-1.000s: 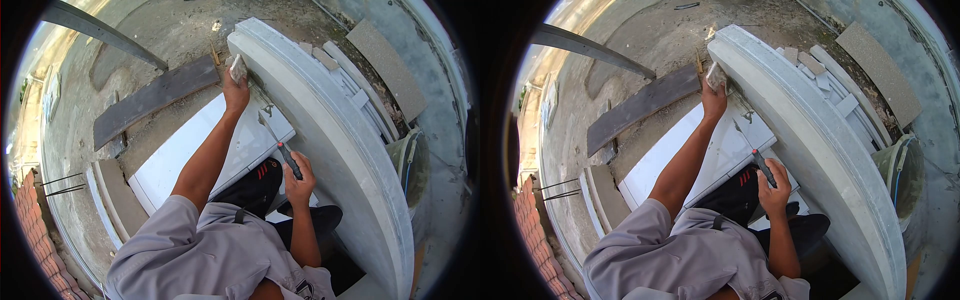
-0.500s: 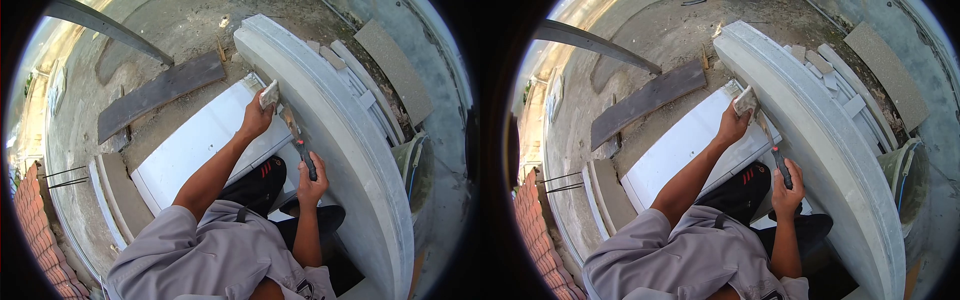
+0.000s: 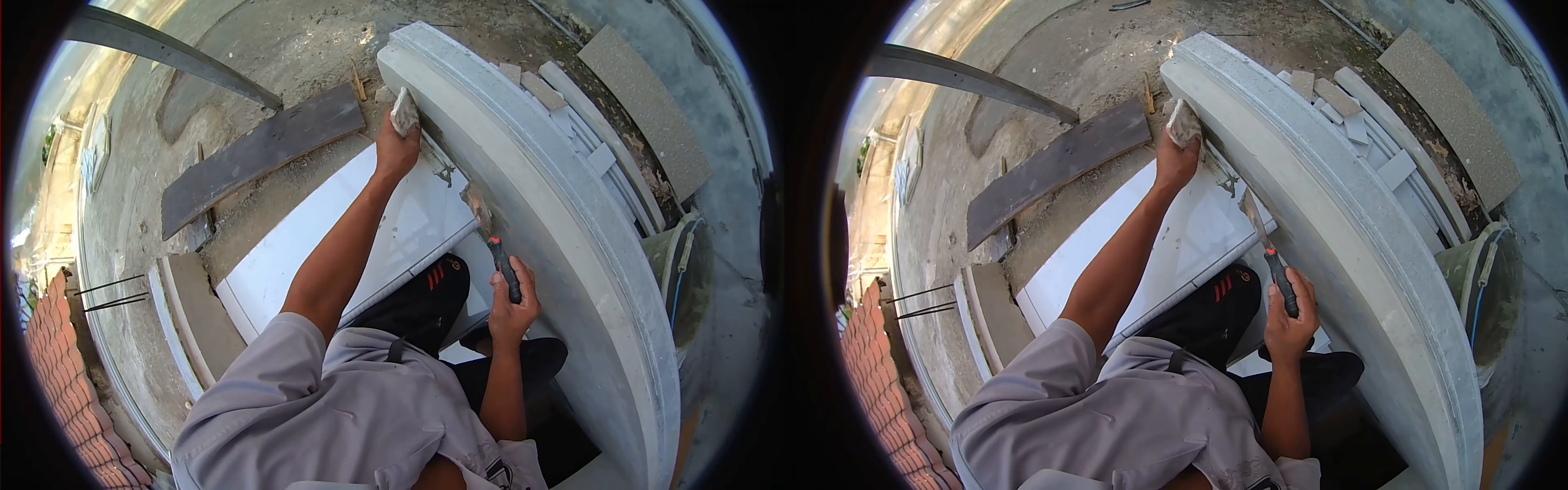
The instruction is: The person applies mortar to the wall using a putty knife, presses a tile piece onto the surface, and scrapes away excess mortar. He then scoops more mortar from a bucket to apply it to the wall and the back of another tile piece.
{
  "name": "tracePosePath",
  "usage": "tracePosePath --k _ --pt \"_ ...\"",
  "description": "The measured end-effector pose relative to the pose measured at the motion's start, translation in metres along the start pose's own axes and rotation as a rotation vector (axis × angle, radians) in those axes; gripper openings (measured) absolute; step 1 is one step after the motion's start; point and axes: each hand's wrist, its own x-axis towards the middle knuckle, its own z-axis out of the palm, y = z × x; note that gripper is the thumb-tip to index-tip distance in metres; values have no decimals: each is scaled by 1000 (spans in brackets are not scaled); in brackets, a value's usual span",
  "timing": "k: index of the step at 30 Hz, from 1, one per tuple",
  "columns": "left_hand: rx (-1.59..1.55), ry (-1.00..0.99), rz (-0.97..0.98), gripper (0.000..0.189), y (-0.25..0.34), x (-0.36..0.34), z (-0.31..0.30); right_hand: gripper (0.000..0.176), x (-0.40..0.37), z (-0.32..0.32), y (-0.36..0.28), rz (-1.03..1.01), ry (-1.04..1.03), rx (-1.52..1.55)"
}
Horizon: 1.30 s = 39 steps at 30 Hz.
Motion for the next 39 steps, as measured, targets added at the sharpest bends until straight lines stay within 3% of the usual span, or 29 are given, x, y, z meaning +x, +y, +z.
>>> tracePosePath --k 3,6,9,12,18,23,27,29,31,34,39 --pt "39 -150 -75 45 27 -42 2 31 3 5 -1 36 -3 58" --pt "-120 -171 -92 52 20 -55 -7 31 8 8 -7 31 -20 64" --pt "-146 83 -69 44 -2 -16 -23 31 11 6 -14 1 -29 43" --pt "13 156 32 42 -9 11 -21 31 16 6 -16 -18 -32 35" --pt "56 115 -3 41 -3 6 8 31 8 0 -9 -14 -12 -14" --pt "-16 -107 -87 51 22 -49 9 30 5 2 -8 38 10 53" --pt "-144 76 -23 47 -8 -42 -2 30 8 0 -13 5 8 53" --pt "-128 143 -72 38 -3 -18 -12 29 7 -4 -17 -4 9 30" --pt "-34 178 3 36 5 1 -11 29 6 -6 -12 -7 6 35" --pt "172 90 -25 37 16 5 -2 29 4 -8 -12 1 18 33" --pt "3 30 -69 36 22 -35 18 29 -2 -2 -8 -6 35 54"
